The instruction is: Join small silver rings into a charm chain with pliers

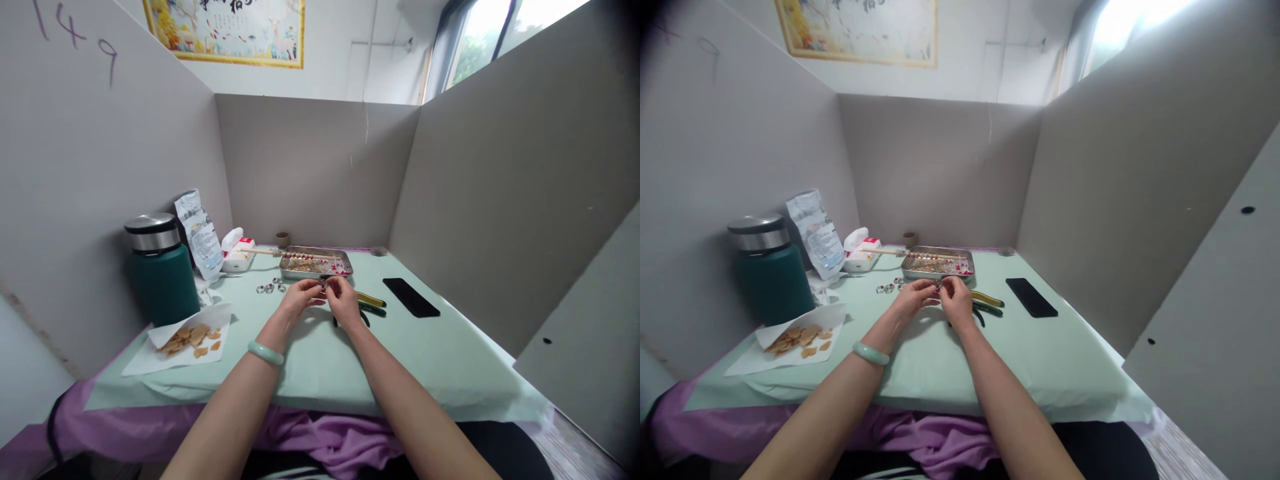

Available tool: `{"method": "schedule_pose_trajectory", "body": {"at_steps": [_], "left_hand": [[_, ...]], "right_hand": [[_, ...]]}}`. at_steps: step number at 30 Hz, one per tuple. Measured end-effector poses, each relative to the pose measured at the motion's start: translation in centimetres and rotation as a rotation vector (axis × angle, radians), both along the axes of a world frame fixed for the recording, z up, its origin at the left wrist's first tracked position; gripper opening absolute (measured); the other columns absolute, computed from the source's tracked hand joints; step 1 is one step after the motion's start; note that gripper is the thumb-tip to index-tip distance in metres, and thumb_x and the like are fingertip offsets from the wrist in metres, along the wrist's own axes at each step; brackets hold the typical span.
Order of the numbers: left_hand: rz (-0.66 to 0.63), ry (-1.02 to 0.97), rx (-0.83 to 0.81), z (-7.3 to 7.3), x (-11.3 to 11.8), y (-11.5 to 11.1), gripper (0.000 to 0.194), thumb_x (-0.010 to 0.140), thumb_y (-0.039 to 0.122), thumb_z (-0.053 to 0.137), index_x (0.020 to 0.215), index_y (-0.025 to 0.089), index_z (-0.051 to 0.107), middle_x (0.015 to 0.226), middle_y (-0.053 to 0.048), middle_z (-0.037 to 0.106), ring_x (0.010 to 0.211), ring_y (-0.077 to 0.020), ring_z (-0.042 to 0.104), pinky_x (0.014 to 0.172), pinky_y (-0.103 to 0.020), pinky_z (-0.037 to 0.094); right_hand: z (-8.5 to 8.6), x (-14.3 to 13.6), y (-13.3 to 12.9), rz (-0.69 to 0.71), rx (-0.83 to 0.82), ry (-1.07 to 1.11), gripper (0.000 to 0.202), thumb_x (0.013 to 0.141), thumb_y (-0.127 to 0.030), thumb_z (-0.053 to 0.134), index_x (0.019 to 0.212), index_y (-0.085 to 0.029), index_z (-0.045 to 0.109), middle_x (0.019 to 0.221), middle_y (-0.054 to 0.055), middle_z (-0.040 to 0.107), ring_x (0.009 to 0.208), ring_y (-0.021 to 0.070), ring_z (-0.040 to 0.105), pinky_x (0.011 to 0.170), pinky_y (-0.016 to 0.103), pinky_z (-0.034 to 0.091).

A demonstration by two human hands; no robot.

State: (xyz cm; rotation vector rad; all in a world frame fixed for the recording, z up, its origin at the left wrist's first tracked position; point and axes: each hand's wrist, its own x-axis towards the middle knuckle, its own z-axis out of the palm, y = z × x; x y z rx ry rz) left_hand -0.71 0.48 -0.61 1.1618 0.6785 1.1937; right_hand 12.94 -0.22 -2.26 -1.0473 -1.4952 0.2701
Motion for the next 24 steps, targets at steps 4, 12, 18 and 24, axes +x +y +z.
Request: {"method": "schedule_pose_trajectory", "body": {"at_steps": [4,12,18,24], "left_hand": [[-0.019,0.004,0.013,-0.08,0.31,-0.08,0.035,0.057,0.028,0.079,0.085,0.010,0.068,0.084,-0.011,0.068,0.076,-0.0199,0.063,0.077,-0.039,0.049],[0.068,0.029,0.008,-0.27,0.47,0.00,0.031,0.057,0.027,0.078,0.080,0.010,0.067,0.077,-0.009,0.067,0.070,-0.0180,0.062,0.075,-0.038,0.049],[0.065,-0.044,0.000,-0.05,0.19,-0.09,0.028,0.059,0.026,0.078,0.079,0.010,0.066,0.076,-0.008,0.067,0.069,-0.0163,0.063,0.080,-0.039,0.049],[0.054,0.011,-0.017,-0.14,0.30,0.05,0.028,0.065,0.031,0.074,0.079,0.008,0.064,0.072,-0.008,0.066,0.065,-0.0159,0.064,0.074,-0.036,0.051]], "right_hand": [[-0.10,0.05,0.05,-0.094,0.008,-0.065,0.014,0.075,-0.026,0.048,0.083,-0.019,0.057,0.073,0.002,0.060,0.065,0.0162,0.054,0.063,0.028,0.043],[-0.28,-0.01,0.13,-0.075,-0.006,-0.083,0.015,0.076,-0.026,0.048,0.085,-0.018,0.058,0.077,0.004,0.062,0.067,0.0167,0.055,0.065,0.029,0.043],[-0.14,-0.01,0.27,0.103,-0.048,0.032,0.020,0.079,-0.032,0.049,0.090,-0.018,0.059,0.082,0.004,0.065,0.070,0.0162,0.058,0.066,0.028,0.046],[-0.16,0.18,0.50,-0.001,-0.053,-0.012,0.016,0.079,-0.030,0.049,0.081,-0.018,0.060,0.077,0.003,0.064,0.067,0.0162,0.056,0.065,0.028,0.045]]}}
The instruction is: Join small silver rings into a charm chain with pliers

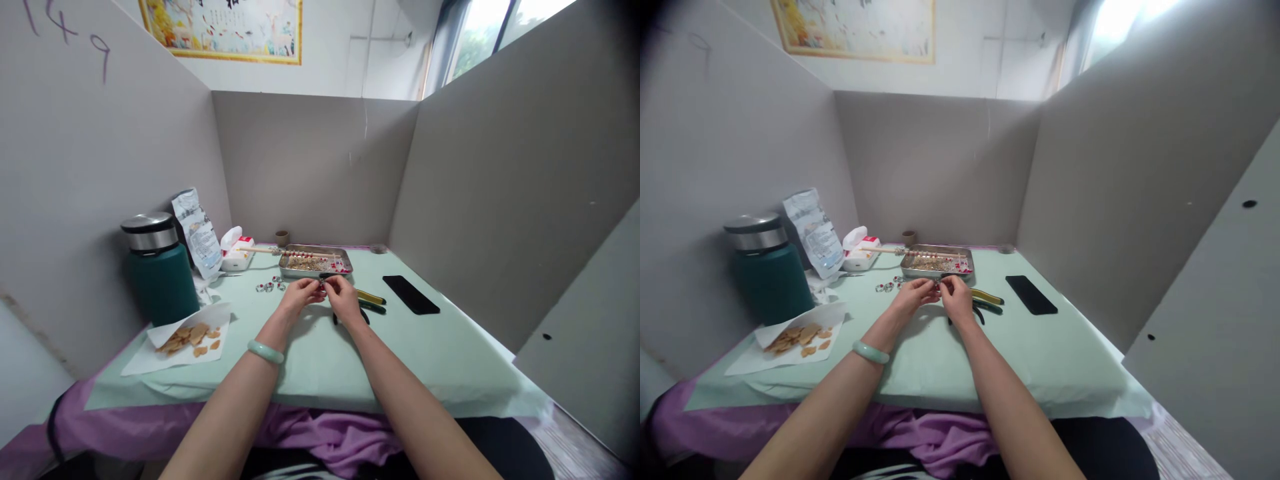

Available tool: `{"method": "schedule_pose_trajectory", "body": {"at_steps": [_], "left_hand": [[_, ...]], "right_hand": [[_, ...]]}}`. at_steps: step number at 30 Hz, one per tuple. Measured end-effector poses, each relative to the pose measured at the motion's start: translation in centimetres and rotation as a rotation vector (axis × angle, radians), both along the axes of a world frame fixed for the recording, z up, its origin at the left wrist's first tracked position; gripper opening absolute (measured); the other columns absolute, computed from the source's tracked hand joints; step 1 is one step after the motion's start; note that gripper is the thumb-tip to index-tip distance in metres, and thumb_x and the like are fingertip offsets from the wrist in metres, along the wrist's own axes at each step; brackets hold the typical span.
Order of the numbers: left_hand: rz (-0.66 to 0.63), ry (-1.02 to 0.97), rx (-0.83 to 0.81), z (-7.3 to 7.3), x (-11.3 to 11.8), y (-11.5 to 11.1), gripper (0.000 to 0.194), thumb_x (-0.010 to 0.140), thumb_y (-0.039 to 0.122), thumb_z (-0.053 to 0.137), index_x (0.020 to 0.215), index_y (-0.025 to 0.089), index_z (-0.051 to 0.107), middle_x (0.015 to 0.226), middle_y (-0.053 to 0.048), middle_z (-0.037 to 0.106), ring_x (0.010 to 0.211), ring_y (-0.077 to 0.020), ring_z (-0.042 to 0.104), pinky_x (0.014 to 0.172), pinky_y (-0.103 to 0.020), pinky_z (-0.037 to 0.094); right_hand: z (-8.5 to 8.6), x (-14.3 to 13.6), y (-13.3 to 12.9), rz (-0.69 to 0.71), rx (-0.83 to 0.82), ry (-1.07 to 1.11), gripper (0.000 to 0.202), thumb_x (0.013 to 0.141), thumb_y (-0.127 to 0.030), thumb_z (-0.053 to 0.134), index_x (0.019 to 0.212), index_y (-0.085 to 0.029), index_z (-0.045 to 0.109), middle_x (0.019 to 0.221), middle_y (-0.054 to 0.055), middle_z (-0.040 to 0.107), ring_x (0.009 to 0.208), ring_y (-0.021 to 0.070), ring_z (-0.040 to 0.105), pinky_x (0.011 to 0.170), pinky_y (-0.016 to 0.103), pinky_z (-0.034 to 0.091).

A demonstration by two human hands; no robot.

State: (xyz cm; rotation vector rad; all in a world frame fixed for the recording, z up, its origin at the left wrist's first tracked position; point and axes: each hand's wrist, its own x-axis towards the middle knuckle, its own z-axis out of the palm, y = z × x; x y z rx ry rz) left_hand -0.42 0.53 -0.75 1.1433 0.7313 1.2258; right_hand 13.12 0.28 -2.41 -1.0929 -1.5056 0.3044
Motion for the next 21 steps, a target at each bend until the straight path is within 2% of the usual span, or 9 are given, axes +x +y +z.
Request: {"method": "schedule_pose_trajectory", "body": {"at_steps": [6,12,21], "left_hand": [[0.046,0.021,-0.037,-0.29,-0.03,0.55,0.025,0.073,0.032,0.068,0.081,0.009,0.062,0.070,-0.009,0.067,0.062,-0.0168,0.065,0.067,-0.033,0.053],[0.036,0.033,-0.023,-0.13,0.04,0.29,0.027,0.070,0.031,0.071,0.084,0.010,0.063,0.071,-0.008,0.067,0.059,-0.0155,0.064,0.065,-0.032,0.052],[-0.006,0.072,0.015,-0.08,0.06,0.36,0.030,0.070,0.036,0.069,0.085,0.010,0.064,0.078,-0.009,0.068,0.064,-0.0157,0.064,0.066,-0.032,0.052]], "right_hand": [[-0.19,-0.02,-0.06,-0.075,0.050,-0.063,0.014,0.079,-0.029,0.049,0.078,-0.019,0.060,0.075,0.003,0.063,0.065,0.0158,0.054,0.064,0.027,0.043],[-0.09,-0.20,-0.23,-0.056,0.101,-0.073,0.014,0.080,-0.029,0.049,0.078,-0.018,0.058,0.075,0.003,0.061,0.065,0.0152,0.053,0.064,0.027,0.042],[-0.14,-0.22,-0.09,-0.031,0.072,-0.100,0.018,0.081,-0.028,0.046,0.088,-0.017,0.059,0.085,0.006,0.060,0.069,0.0157,0.055,0.066,0.028,0.044]]}}
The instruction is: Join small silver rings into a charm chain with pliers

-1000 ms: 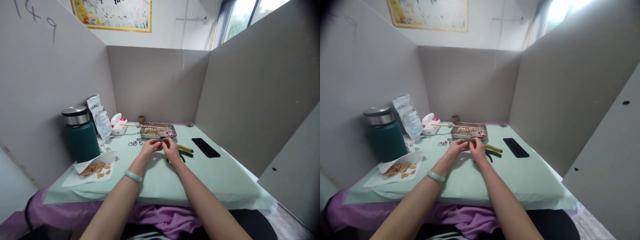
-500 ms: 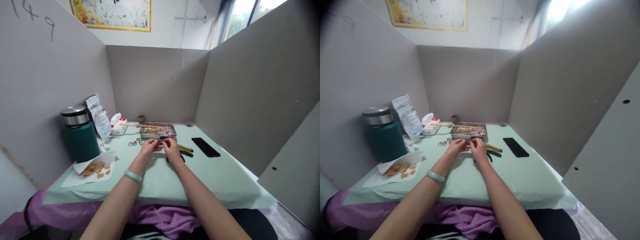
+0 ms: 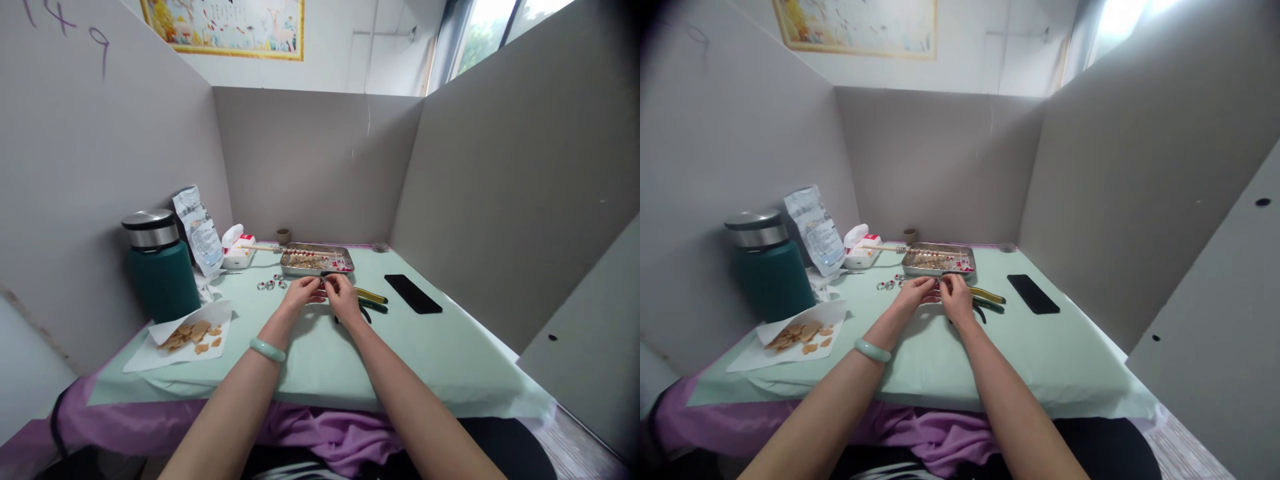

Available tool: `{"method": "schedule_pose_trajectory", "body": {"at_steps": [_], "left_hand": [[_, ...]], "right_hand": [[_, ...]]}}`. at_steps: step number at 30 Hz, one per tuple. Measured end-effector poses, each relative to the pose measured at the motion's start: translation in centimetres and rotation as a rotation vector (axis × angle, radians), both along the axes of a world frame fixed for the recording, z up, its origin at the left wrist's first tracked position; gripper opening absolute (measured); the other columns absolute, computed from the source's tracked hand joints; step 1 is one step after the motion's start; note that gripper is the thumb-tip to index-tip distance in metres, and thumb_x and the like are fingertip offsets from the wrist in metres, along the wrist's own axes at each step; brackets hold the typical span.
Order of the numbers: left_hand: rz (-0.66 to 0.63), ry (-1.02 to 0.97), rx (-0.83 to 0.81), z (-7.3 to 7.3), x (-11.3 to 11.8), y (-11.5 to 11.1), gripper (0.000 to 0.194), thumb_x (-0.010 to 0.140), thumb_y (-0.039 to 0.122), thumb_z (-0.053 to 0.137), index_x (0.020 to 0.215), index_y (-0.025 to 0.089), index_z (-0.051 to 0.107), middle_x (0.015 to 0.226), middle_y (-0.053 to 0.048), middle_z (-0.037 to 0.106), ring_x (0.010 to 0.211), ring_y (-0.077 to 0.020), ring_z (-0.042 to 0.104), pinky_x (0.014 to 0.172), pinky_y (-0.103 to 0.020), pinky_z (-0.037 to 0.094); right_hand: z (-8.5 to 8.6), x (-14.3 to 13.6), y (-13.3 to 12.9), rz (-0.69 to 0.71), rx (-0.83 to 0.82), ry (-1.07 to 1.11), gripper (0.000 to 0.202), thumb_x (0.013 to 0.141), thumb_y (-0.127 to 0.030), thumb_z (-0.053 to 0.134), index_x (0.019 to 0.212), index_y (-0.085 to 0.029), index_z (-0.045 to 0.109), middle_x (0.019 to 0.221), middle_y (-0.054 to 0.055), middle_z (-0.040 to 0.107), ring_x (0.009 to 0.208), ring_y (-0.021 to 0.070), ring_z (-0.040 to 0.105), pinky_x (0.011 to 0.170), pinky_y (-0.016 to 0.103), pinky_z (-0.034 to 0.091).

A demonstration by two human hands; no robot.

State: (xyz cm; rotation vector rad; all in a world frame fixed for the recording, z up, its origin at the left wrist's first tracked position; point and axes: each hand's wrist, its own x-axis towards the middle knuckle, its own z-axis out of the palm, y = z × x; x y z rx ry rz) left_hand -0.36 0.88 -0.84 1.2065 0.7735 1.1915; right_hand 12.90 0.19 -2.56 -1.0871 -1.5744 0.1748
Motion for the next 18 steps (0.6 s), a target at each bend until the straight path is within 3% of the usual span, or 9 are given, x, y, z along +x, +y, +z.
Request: {"method": "schedule_pose_trajectory", "body": {"at_steps": [4,9,13,18], "left_hand": [[0.027,0.126,0.058,-0.4,0.3,0.3,0.026,0.070,0.026,0.068,0.089,0.010,0.062,0.084,-0.010,0.068,0.064,-0.0151,0.064,0.061,-0.030,0.053],[0.146,0.304,0.129,-1.2,1.0,0.3,0.029,0.070,0.016,0.063,0.098,0.012,0.057,0.072,-0.006,0.067,0.057,-0.0136,0.061,0.057,-0.028,0.052],[0.174,0.437,0.124,-0.1,-0.1,0.1,0.027,0.078,0.021,0.054,0.103,0.013,0.057,0.080,-0.008,0.068,0.060,-0.0140,0.063,0.059,-0.028,0.051],[0.616,0.981,0.215,1.8,-3.9,1.7,0.015,0.073,0.014,0.055,0.083,0.018,0.067,0.090,-0.010,0.069,0.093,-0.0228,0.061,0.083,-0.033,0.043]], "right_hand": [[-0.5,0.1,0.4,0.002,-0.025,-0.040,0.020,0.081,-0.027,0.045,0.088,-0.018,0.060,0.087,0.006,0.060,0.070,0.0161,0.055,0.068,0.029,0.044],[-1.1,0.2,0.9,-0.019,-0.081,-0.139,0.020,0.076,-0.021,0.046,0.088,-0.018,0.061,0.087,0.006,0.060,0.077,0.0183,0.055,0.069,0.030,0.043],[-1.0,0.2,0.9,-0.030,-0.084,-0.140,0.018,0.078,-0.023,0.043,0.083,-0.019,0.060,0.083,0.005,0.060,0.075,0.0179,0.054,0.067,0.028,0.041],[-1.0,0.2,0.8,-0.044,-0.077,-0.106,0.018,0.078,-0.022,0.042,0.082,-0.019,0.059,0.083,0.004,0.061,0.073,0.0169,0.054,0.066,0.027,0.039]]}}
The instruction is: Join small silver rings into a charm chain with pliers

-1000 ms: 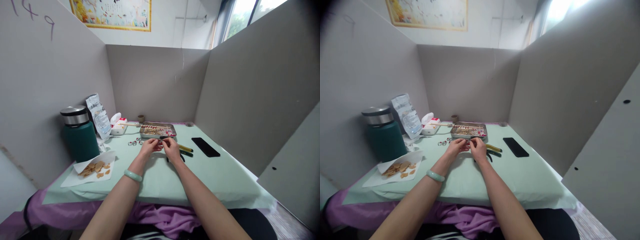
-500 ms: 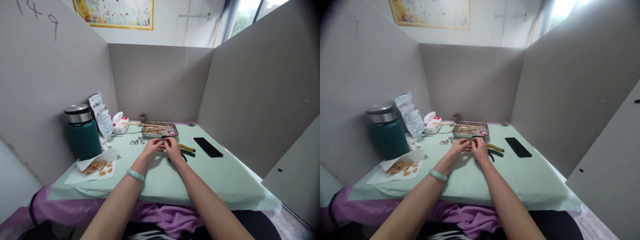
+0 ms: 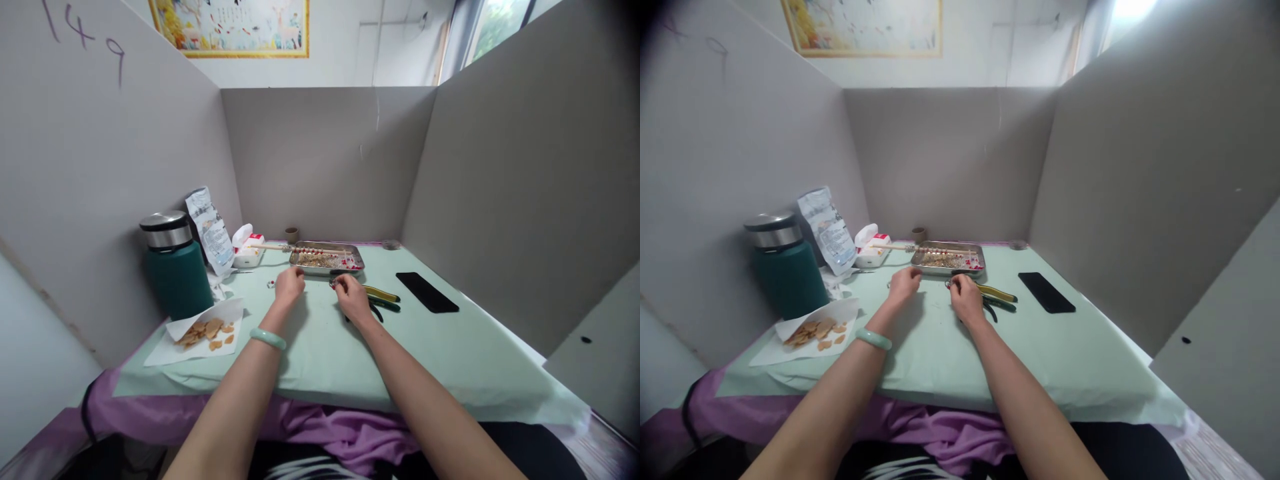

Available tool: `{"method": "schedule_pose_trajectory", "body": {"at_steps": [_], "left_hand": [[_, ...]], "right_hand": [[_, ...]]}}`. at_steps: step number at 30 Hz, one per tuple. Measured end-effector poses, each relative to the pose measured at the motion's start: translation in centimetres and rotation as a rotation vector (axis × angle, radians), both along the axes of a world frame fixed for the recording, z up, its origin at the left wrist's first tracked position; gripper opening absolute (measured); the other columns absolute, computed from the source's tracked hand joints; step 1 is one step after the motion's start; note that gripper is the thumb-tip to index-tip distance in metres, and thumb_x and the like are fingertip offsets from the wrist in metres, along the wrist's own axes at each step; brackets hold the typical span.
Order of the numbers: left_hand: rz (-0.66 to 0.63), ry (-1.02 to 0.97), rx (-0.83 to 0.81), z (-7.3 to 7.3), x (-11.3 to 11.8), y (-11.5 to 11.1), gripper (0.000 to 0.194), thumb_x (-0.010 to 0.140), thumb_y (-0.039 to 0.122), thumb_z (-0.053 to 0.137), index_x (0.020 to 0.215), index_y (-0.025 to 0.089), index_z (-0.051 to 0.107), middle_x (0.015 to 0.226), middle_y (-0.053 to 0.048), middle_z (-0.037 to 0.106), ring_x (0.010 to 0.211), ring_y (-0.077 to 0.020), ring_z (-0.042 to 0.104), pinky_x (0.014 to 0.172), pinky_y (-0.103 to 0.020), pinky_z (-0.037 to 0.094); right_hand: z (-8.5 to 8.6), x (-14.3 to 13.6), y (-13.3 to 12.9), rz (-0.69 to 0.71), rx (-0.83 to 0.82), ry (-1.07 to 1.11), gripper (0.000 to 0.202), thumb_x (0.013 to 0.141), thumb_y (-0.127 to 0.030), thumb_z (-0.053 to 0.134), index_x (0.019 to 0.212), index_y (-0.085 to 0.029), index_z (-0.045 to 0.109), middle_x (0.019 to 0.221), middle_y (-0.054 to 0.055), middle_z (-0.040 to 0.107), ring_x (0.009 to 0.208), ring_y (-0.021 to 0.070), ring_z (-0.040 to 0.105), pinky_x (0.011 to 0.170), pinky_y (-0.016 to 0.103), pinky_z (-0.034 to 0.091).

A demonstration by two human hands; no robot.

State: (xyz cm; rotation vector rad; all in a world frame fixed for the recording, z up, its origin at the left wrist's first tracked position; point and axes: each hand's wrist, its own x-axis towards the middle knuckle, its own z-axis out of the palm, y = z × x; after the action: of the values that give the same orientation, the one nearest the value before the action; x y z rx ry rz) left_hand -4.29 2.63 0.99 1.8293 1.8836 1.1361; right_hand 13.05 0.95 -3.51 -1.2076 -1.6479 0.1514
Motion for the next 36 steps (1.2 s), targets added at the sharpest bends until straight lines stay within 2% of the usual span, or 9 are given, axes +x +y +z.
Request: {"method": "schedule_pose_trajectory", "body": {"at_steps": [3,6,11,14,17,19,21,28,36], "left_hand": [[0.066,0.072,-0.083,-0.2,-1.6,1.3,0.017,0.063,0.007,0.061,0.075,0.018,0.067,0.096,-0.014,0.067,0.100,-0.0290,0.058,0.085,-0.037,0.040],[0.070,0.051,-0.102,-1.2,-2.1,2.0,0.012,0.057,0.005,0.064,0.062,0.016,0.063,0.097,-0.016,0.064,0.102,-0.0322,0.056,0.083,-0.038,0.039],[0.071,-0.046,-0.039,-1.6,-1.7,1.8,0.017,0.052,0.005,0.067,0.049,0.017,0.056,0.079,-0.012,0.064,0.101,-0.0316,0.057,0.082,-0.035,0.040],[-0.077,-0.178,-0.109,-0.7,-0.7,1.1,0.012,0.058,0.010,0.067,0.054,0.017,0.058,0.061,-0.008,0.062,0.081,-0.0272,0.062,0.075,-0.035,0.045],[-0.323,-0.560,-0.232,0.0,0.8,-0.1,0.012,0.061,0.015,0.068,0.070,0.014,0.061,0.059,-0.004,0.062,0.062,-0.0196,0.063,0.067,-0.034,0.050],[-0.418,-0.797,-0.255,0.0,1.7,-0.8,0.018,0.061,0.016,0.070,0.076,0.012,0.061,0.064,-0.005,0.064,0.062,-0.0177,0.064,0.068,-0.034,0.052],[-0.465,-0.928,-0.257,-0.3,2.2,-1.2,0.022,0.060,0.016,0.073,0.078,0.010,0.061,0.067,-0.006,0.065,0.064,-0.0175,0.065,0.070,-0.035,0.053],[-0.502,-0.863,-0.157,-1.0,2.8,-1.5,0.029,0.060,0.022,0.074,0.085,0.009,0.068,0.066,-0.005,0.066,0.055,-0.0114,0.058,0.059,-0.029,0.052],[-0.639,-0.893,-0.164,-0.9,3.2,-1.8,0.030,0.064,0.021,0.071,0.093,0.010,0.067,0.074,-0.005,0.066,0.060,-0.0112,0.059,0.067,-0.032,0.053]], "right_hand": [[0.0,0.1,0.1,-0.005,0.003,0.008,0.019,0.077,-0.022,0.042,0.083,-0.019,0.060,0.083,0.004,0.061,0.073,0.0167,0.053,0.066,0.027,0.039],[0.0,0.2,0.2,0.003,0.002,0.010,0.019,0.077,-0.022,0.042,0.083,-0.019,0.060,0.084,0.004,0.061,0.073,0.0168,0.053,0.066,0.027,0.039],[0.2,0.1,0.0,0.010,-0.004,0.042,0.017,0.076,-0.023,0.044,0.080,-0.019,0.059,0.081,0.004,0.061,0.071,0.0166,0.053,0.066,0.028,0.040],[0.7,-0.1,-0.4,0.073,-0.051,0.169,0.016,0.077,-0.026,0.044,0.080,-0.019,0.058,0.073,0.002,0.060,0.065,0.0153,0.053,0.062,0.027,0.041],[1.0,-0.2,-0.7,0.189,-0.106,0.319,0.016,0.078,-0.029,0.046,0.084,-0.019,0.057,0.066,-0.001,0.057,0.057,0.0132,0.052,0.057,0.025,0.042],[1.1,-0.3,-0.7,0.259,-0.117,0.385,0.016,0.077,-0.030,0.047,0.086,-0.019,0.055,0.067,-0.002,0.057,0.053,0.0120,0.051,0.055,0.024,0.042],[1.0,-0.3,-0.5,0.288,-0.117,0.409,0.017,0.077,-0.031,0.049,0.085,-0.019,0.055,0.066,-0.002,0.057,0.052,0.0117,0.051,0.054,0.024,0.042],[0.6,-0.2,-0.2,0.248,-0.104,0.349,0.015,0.076,-0.030,0.049,0.082,-0.019,0.057,0.069,-0.001,0.060,0.053,0.0117,0.052,0.054,0.024,0.043],[0.8,-0.2,-0.4,0.200,-0.102,0.303,0.015,0.074,-0.028,0.047,0.078,-0.019,0.059,0.064,-0.001,0.060,0.054,0.0128,0.053,0.053,0.024,0.042]]}}
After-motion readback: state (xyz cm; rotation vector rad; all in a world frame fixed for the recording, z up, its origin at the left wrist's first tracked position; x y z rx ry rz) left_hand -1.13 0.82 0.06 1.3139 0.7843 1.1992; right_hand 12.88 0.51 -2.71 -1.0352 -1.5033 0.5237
